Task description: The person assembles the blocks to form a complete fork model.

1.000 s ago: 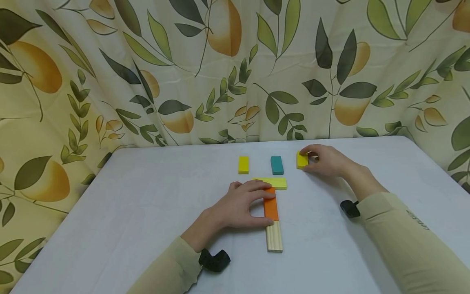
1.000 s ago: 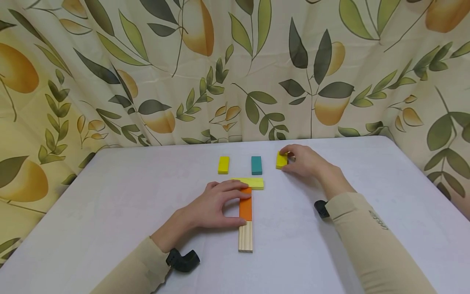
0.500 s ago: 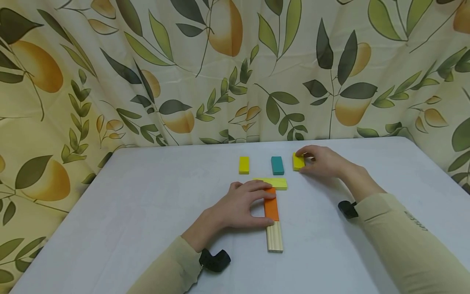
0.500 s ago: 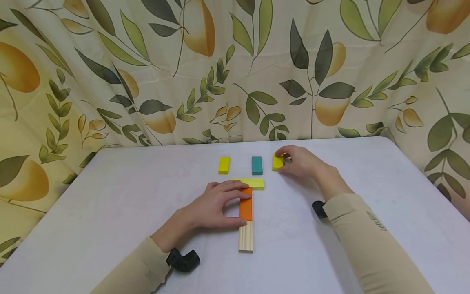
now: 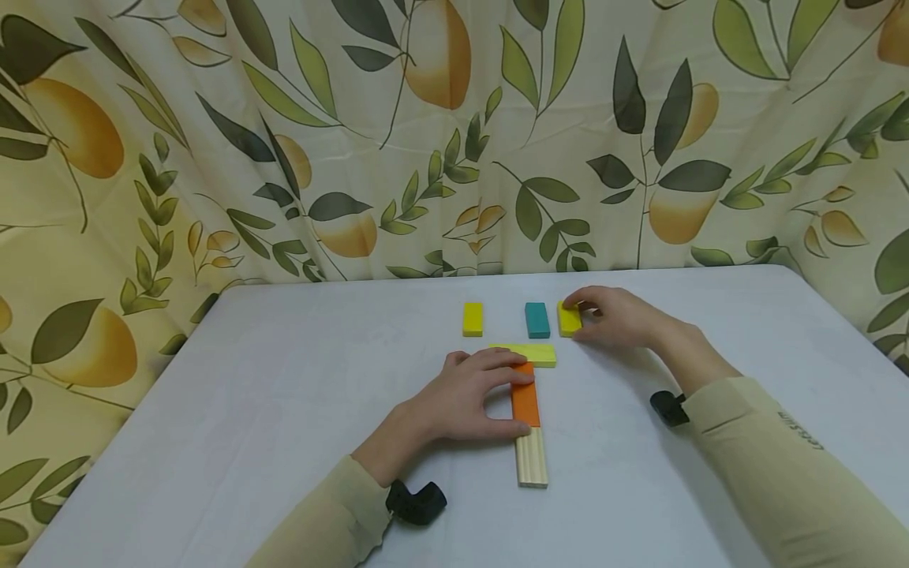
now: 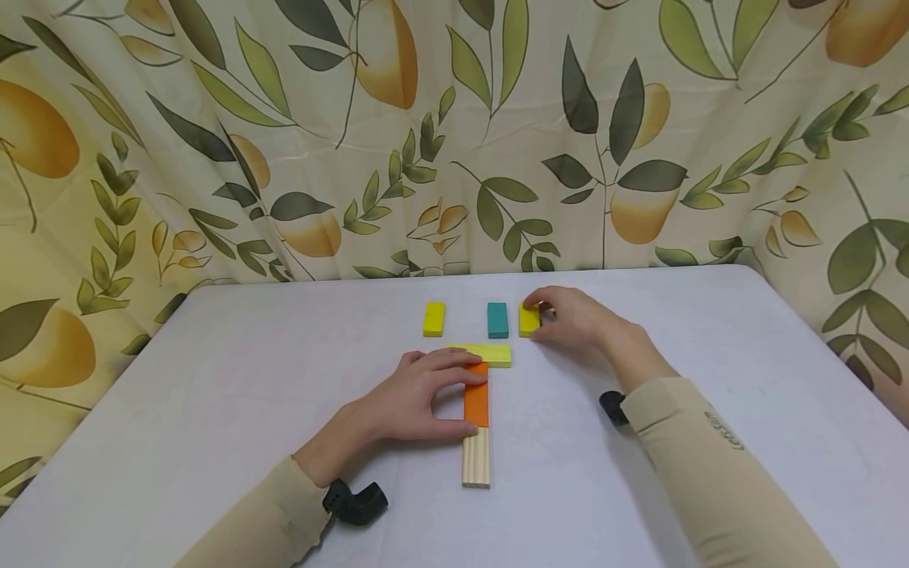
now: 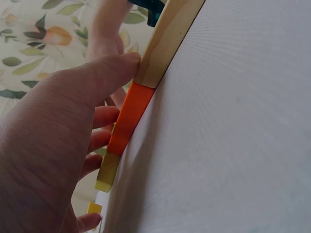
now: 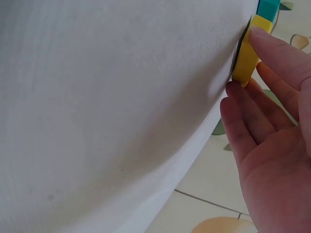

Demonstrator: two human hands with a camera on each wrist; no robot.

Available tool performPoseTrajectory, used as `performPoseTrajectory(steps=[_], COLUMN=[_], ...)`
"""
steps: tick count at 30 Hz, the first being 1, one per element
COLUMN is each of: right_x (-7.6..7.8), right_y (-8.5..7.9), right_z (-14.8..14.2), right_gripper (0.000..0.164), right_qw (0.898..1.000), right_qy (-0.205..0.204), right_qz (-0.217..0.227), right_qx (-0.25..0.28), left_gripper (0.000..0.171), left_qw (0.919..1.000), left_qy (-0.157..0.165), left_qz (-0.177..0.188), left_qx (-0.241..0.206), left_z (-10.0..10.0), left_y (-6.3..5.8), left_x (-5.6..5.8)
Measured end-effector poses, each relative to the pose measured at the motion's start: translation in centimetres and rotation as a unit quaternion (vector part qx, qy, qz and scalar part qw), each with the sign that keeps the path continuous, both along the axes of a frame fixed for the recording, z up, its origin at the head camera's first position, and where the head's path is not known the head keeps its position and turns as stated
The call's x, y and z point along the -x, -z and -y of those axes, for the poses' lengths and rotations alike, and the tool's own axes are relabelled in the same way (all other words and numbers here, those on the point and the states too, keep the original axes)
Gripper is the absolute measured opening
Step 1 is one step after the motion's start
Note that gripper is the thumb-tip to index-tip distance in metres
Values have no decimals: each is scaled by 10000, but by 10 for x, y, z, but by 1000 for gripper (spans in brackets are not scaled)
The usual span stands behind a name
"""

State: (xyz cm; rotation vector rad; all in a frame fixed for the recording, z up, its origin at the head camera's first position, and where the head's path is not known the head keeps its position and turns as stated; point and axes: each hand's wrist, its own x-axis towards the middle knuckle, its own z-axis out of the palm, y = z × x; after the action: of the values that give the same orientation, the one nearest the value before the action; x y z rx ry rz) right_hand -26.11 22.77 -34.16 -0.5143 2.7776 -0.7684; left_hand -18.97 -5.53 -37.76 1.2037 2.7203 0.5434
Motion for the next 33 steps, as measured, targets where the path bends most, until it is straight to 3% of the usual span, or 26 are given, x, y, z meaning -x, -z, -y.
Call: performPoseTrajectory(steps=[33], right_x=[-9], right_y=[-3], right_z=[11], right_gripper=[47], right_qw=[9993], right_qy=[-367], right_qz=[-87], right_qx=[-55], left_gripper=[63], left_qw=[10000], left_qy=[6], left_qz=[1], left_qx=[8], left_z=[0], left_y=[0], left_x=[1])
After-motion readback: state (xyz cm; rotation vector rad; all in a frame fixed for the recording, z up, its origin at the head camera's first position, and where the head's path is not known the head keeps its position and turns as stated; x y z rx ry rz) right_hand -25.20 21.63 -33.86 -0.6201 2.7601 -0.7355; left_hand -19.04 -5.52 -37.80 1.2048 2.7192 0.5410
